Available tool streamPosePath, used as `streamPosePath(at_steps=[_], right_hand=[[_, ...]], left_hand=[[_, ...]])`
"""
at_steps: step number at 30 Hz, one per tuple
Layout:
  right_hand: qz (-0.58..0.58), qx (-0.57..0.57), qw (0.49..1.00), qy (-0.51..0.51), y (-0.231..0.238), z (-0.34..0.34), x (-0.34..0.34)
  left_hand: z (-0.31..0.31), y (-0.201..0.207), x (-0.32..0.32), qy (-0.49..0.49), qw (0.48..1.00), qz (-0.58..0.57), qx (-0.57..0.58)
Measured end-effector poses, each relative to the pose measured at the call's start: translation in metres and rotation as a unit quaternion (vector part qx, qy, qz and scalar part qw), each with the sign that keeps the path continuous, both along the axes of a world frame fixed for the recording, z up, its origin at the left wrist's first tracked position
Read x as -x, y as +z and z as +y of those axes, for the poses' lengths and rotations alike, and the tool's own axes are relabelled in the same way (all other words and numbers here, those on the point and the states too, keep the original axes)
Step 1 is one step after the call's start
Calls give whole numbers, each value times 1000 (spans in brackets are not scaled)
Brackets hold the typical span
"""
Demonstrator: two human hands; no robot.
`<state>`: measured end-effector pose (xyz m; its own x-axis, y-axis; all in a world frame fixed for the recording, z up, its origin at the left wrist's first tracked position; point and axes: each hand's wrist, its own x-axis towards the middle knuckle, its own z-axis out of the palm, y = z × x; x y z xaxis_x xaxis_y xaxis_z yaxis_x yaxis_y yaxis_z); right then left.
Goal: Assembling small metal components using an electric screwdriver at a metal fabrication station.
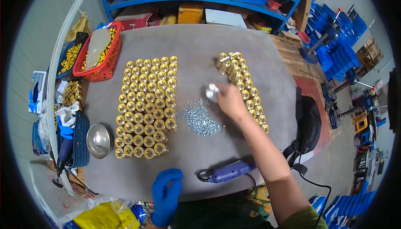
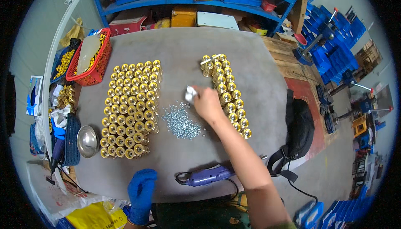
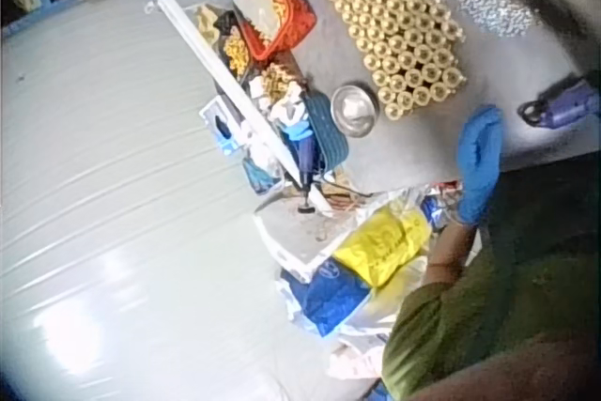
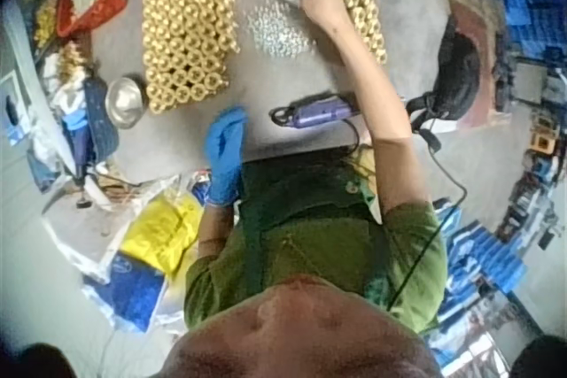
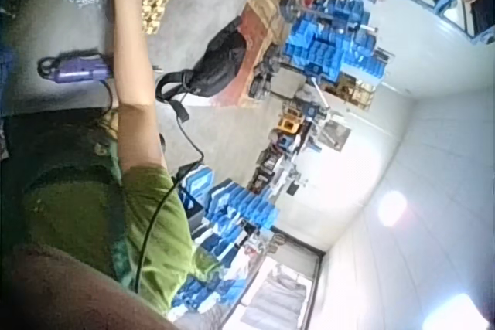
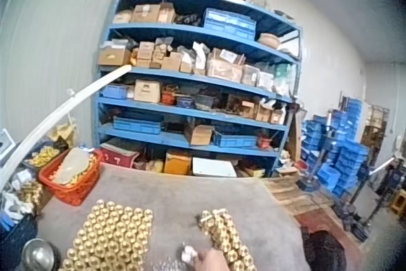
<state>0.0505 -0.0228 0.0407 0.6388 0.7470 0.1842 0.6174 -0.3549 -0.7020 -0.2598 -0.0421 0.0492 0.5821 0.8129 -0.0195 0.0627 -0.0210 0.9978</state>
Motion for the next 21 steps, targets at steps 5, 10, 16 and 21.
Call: streamPosePath(at_steps=[5, 10, 16, 21], right_hand=[[-239, 121, 964, 7, -48, 45, -59], [-255, 101, 962, 9, -50, 21, 15], [-242, -48, 967, 59, -15, 12, -20], [-396, 265, 876, 74, -55, 0, -23]], left_hand=[[-2, 5, -7, -1, 1000, 14, 11], [-7, -5, -5, 23, 999, 22, 39], [-5, -1, -10, -42, 999, 18, -3], [-11, -4, -6, -16, 1000, 9, 13]])
